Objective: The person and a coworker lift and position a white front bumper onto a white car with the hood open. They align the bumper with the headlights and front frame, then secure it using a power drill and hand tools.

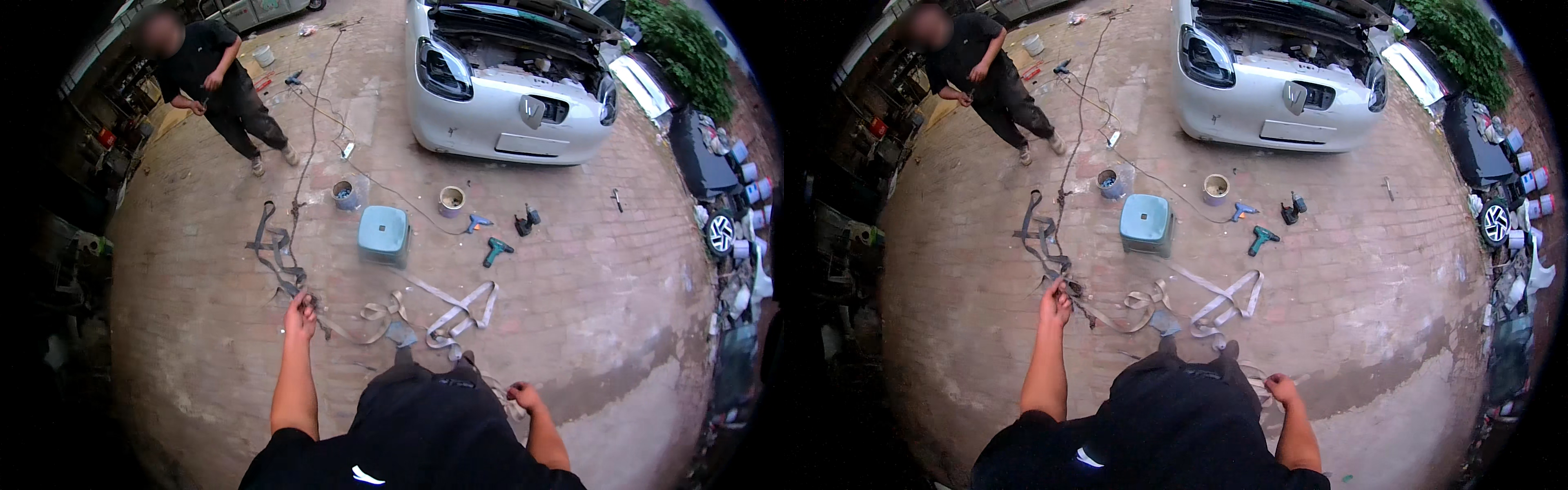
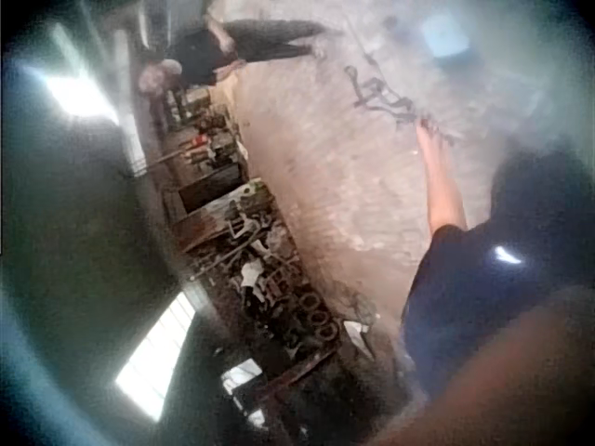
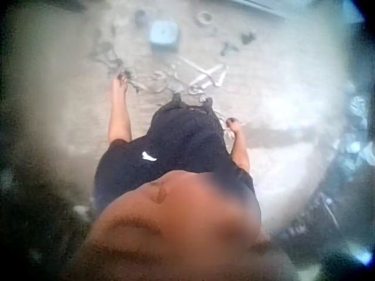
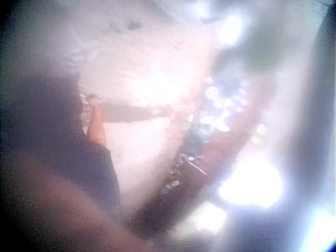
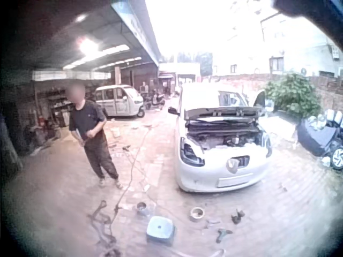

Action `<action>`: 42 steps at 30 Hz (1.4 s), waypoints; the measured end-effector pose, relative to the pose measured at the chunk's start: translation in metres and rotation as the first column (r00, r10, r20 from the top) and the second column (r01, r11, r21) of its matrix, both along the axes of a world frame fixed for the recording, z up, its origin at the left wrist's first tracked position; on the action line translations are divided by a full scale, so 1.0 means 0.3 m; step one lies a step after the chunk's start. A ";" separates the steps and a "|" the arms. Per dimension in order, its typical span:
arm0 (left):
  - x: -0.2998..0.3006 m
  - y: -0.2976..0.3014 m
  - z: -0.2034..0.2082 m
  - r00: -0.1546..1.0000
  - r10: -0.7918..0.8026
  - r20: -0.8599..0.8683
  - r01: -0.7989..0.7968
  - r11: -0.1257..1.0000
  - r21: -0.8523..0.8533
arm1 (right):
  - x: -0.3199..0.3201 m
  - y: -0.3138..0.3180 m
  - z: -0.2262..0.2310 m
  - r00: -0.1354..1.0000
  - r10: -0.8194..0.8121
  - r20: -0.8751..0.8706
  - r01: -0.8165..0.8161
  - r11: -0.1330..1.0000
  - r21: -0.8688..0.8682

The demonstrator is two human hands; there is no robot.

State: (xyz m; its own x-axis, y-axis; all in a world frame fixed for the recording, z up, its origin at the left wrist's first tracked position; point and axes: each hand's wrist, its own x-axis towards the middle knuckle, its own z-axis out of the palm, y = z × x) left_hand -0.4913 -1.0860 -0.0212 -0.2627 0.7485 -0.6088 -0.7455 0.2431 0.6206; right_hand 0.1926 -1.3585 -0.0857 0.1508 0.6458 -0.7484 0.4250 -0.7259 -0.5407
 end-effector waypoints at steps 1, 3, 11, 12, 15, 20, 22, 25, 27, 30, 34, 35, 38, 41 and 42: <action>0.035 0.069 0.038 0.999 0.035 -0.001 -0.035 0.999 -0.012 | 0.006 0.022 0.013 0.998 -0.062 0.002 0.062 0.998 0.032; 0.054 0.167 0.114 0.999 0.022 0.029 -0.025 0.996 0.081 | -0.009 0.089 0.059 0.988 -0.152 -0.012 0.153 0.984 0.096; 0.003 0.443 0.372 0.997 0.070 -0.028 -0.059 0.956 0.287 | 0.012 0.105 0.031 0.939 -0.326 -0.108 0.342 0.919 0.197; -0.008 0.457 0.400 0.997 0.081 -0.007 -0.075 0.950 0.303 | 0.008 0.087 0.027 0.942 -0.323 -0.091 0.334 0.928 0.165; 0.035 0.480 0.505 0.984 0.152 0.088 -0.172 0.936 0.306 | 0.007 -0.002 0.027 0.940 -0.338 -0.051 0.341 0.936 0.083; 0.013 0.499 0.603 0.974 0.224 0.025 -0.223 0.935 0.275 | 0.037 -0.147 -0.041 0.946 -0.321 0.039 0.321 0.947 0.018; -0.064 0.498 0.610 0.964 0.264 0.023 -0.260 0.925 0.279 | 0.034 -0.140 -0.031 0.954 -0.296 0.052 0.296 0.955 0.004; -0.082 0.500 0.631 0.968 0.252 0.017 -0.245 0.922 0.299 | 0.054 -0.123 -0.009 0.944 -0.330 -0.010 0.330 0.944 0.025; -0.111 0.498 0.644 0.964 0.264 0.021 -0.257 0.916 0.309 | 0.067 -0.075 -0.004 0.943 -0.329 -0.042 0.331 0.942 0.059; -0.130 0.485 0.672 0.958 0.284 0.029 -0.278 0.906 0.318 | 0.056 0.005 0.036 0.954 -0.300 -0.020 0.301 0.952 0.063; -0.169 0.449 0.705 0.956 0.293 0.032 -0.286 0.897 0.337 | 0.012 0.109 0.094 0.971 -0.239 -0.026 0.241 0.964 0.114; -0.179 0.441 0.709 0.956 0.290 0.040 -0.286 0.894 0.344 | 0.008 0.122 0.098 0.968 -0.247 -0.050 0.251 0.961 0.119; -0.203 0.411 0.721 0.961 0.273 0.039 -0.269 0.899 0.345 | -0.013 0.160 0.110 0.990 -0.144 -0.002 0.143 0.980 0.140; -0.228 0.380 0.741 0.958 0.284 0.043 -0.282 0.900 0.333 | -0.031 0.175 0.135 0.995 -0.096 0.025 0.093 0.990 0.104; -0.236 0.376 0.750 0.957 0.288 0.045 -0.286 0.897 0.338 | -0.033 0.177 0.139 0.995 -0.092 0.026 0.089 0.991 0.098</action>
